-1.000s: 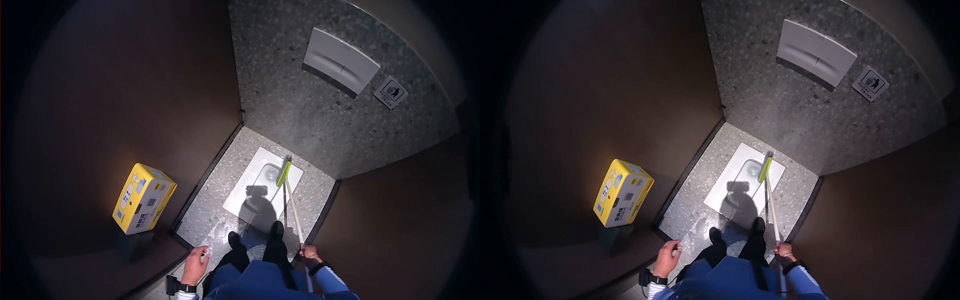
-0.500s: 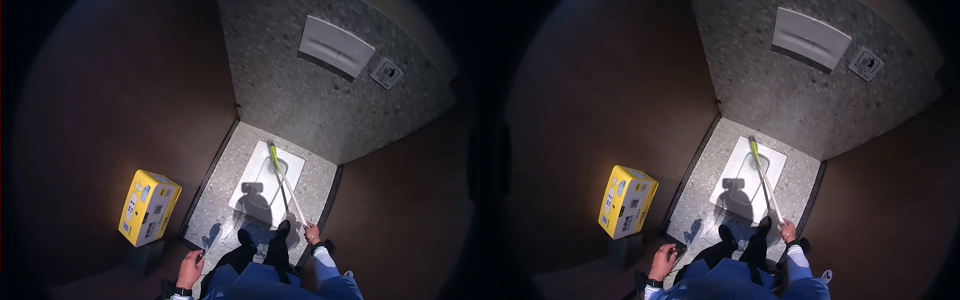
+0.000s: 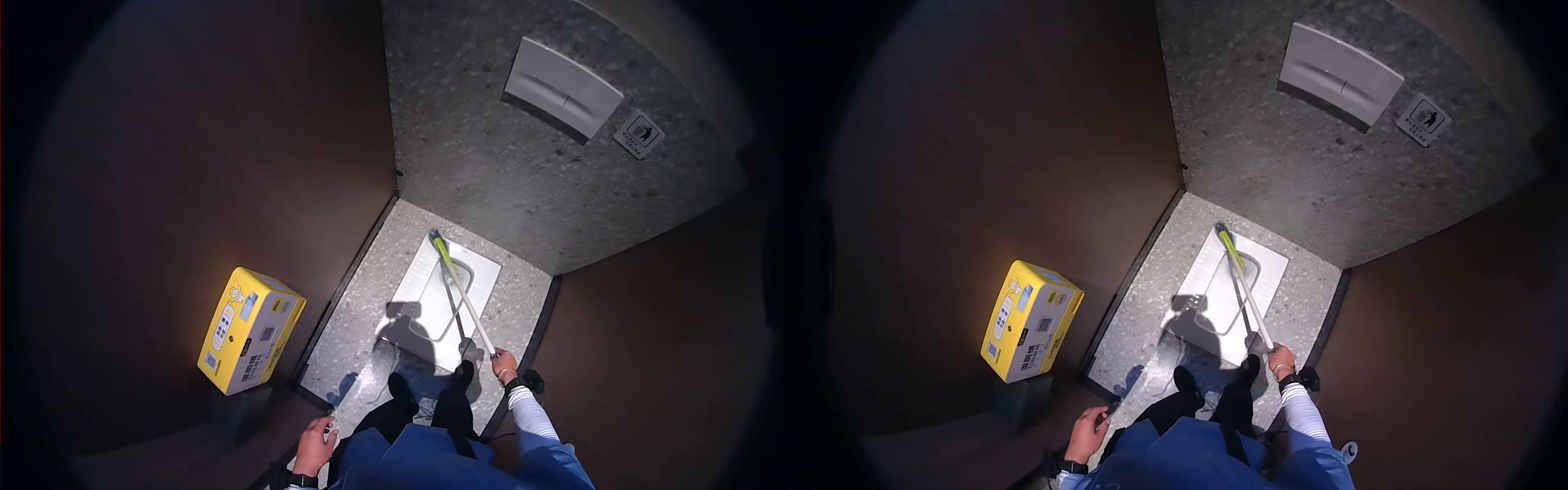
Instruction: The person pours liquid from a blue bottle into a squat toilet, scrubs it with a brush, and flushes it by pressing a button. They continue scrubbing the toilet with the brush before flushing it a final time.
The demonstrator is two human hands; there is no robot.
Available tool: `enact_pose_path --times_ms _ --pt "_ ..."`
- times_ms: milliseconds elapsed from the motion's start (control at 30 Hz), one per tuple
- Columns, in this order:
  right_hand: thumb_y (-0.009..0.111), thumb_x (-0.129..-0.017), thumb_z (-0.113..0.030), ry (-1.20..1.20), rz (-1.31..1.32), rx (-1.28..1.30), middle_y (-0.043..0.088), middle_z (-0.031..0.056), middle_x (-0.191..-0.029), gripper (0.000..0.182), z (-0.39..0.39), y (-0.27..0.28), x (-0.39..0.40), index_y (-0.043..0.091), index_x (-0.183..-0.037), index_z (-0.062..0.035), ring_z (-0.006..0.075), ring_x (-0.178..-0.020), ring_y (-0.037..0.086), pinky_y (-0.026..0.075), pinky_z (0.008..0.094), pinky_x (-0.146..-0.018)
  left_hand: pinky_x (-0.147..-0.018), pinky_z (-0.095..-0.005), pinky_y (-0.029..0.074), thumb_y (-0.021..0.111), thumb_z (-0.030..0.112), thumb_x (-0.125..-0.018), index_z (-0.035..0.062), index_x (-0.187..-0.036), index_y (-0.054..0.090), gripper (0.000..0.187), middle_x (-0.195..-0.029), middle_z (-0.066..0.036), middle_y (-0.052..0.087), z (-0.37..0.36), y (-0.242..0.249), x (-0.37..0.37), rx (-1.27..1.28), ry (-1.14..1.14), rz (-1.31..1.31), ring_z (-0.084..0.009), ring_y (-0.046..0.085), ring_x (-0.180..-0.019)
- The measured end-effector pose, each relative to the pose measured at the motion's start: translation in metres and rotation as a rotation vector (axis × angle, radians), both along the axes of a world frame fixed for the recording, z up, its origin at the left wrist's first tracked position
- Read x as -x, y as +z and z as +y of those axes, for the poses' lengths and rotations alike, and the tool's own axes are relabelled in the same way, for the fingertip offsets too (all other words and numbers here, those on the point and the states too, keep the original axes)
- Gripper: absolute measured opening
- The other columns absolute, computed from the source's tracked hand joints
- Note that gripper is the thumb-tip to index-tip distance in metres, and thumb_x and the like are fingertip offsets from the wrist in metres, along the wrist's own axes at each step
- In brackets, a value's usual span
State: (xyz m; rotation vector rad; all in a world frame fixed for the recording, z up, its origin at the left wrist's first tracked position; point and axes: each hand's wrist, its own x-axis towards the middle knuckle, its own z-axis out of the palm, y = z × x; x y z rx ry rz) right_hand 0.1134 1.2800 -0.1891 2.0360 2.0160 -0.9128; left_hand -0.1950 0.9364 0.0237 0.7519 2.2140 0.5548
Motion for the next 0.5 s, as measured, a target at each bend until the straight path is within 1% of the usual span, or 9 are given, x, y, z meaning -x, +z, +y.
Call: enact_pose_path --times_ms 67,100,133,167,233,333,400,433,500 --pt "0.057 -0.077 -0.023 -0.003 0.034 0.093 0.062 0.0186 -0.089 0.028 0.015 0.015 -0.02 0.063 -0.102 -0.013 0.0348 -0.085 0.06 0.048 0.0394 -0.074 -0.072 -0.0351 0.047 0.061 0.008 -0.074 0.0047 -0.104 0.056 0.03 -0.091 -0.013 0.059 0.011 0.004 0.002 -0.088 -0.145 0.076 -0.0286 0.058 -0.083" --pt "0.058 -0.076 -0.026 0.016 0.019 0.132 0.063 0.0174 -0.089 0.029 0.023 0.021 -0.035 0.063 -0.102 -0.0147 0.0345 -0.085 0.06 0.048 0.0392 -0.074 -0.072 -0.0351 0.047 0.061 0.008 -0.074 0.0047 -0.104 0.056 0.03 -0.091 -0.013 0.059 0.015 0.006 0.002 -0.102 -0.142 0.079 -0.0286 0.058 -0.083" --pt "0.058 -0.076 -0.029 0.078 0.029 0.08 0.063 0.016 -0.091 0.03 0.027 0.032 -0.053 0.063 -0.102 -0.0151 0.0335 -0.087 0.06 0.048 0.0382 -0.076 -0.072 -0.0352 0.047 0.061 0.008 -0.075 0.0049 -0.104 0.055 0.03 -0.091 -0.013 0.059 0.02 0.008 0.003 -0.141 -0.117 0.091 -0.0288 0.058 -0.083" --pt "0.058 -0.076 -0.03 0.183 -0.043 0.047 0.063 0.0149 -0.094 0.03 0.032 0.055 -0.067 0.063 -0.102 -0.0155 0.0324 -0.089 0.059 0.047 0.0372 -0.078 -0.072 -0.0353 0.047 0.061 0.009 -0.075 0.0051 -0.104 0.055 0.03 -0.091 -0.013 0.059 0.024 0.009 0.004 -0.183 -0.091 0.103 -0.0289 0.058 -0.083" --pt "0.058 -0.075 -0.028 0.185 -0.08 0.038 0.063 0.0129 -0.095 0.029 0.041 0.096 -0.099 0.064 -0.103 -0.0201 0.0304 -0.09 0.06 0.047 0.036 -0.079 -0.072 -0.0354 0.047 0.061 0.009 -0.075 0.005 -0.104 0.055 0.029 -0.091 -0.013 0.059 0.025 0.006 0.005 -0.206 -0.079 0.089 -0.0288 0.058 -0.084" --pt "0.06 -0.074 -0.029 0.296 -0.27 -0.019 0.064 0.0101 -0.092 0.027 0.049 0.162 -0.124 0.065 -0.1 -0.0231 0.0293 -0.084 0.062 0.049 0.0377 -0.075 -0.072 -0.0353 0.047 0.06 0.01 -0.076 0.0048 -0.104 0.055 0.029 -0.092 -0.013 0.059 0.022 -0.007 0.008 -0.191 -0.084 0.051 -0.0287 0.059 -0.084" --pt "0.059 -0.075 -0.029 0.412 -0.515 -0.081 0.065 0.0125 -0.086 0.022 0.055 0.203 -0.109 0.068 -0.091 -0.0167 0.0296 -0.083 0.062 0.05 0.0391 -0.073 -0.072 -0.0352 0.047 0.06 0.011 -0.076 0.005 -0.104 0.055 0.029 -0.093 -0.014 0.059 0.029 -0.014 0.006 -0.181 -0.115 0.017 -0.0286 0.059 -0.085" --pt "0.058 -0.075 -0.029 0.457 -0.648 -0.085 0.065 0.0131 -0.085 0.021 0.058 0.209 -0.105 0.068 -0.087 -0.0141 0.0293 -0.083 0.063 0.05 0.0398 -0.072 -0.072 -0.0352 0.047 0.06 0.011 -0.076 0.005 -0.104 0.055 0.029 -0.093 -0.014 0.059 0.036 -0.016 0.005 -0.184 -0.111 0.018 -0.0286 0.059 -0.085" --pt "0.059 -0.074 -0.029 0.533 -0.699 -0.119 0.065 0.0129 -0.086 0.02 0.069 0.183 -0.101 0.068 -0.083 -0.0134 0.0279 -0.084 0.063 0.051 0.039 -0.071 -0.07 -0.0326 0.048 0.06 0.009 -0.076 0.0016 -0.101 0.056 0.026 -0.09 -0.014 0.059 0.054 -0.018 0.002 -0.339 -0.193 0.098 -0.027 0.06 -0.082"
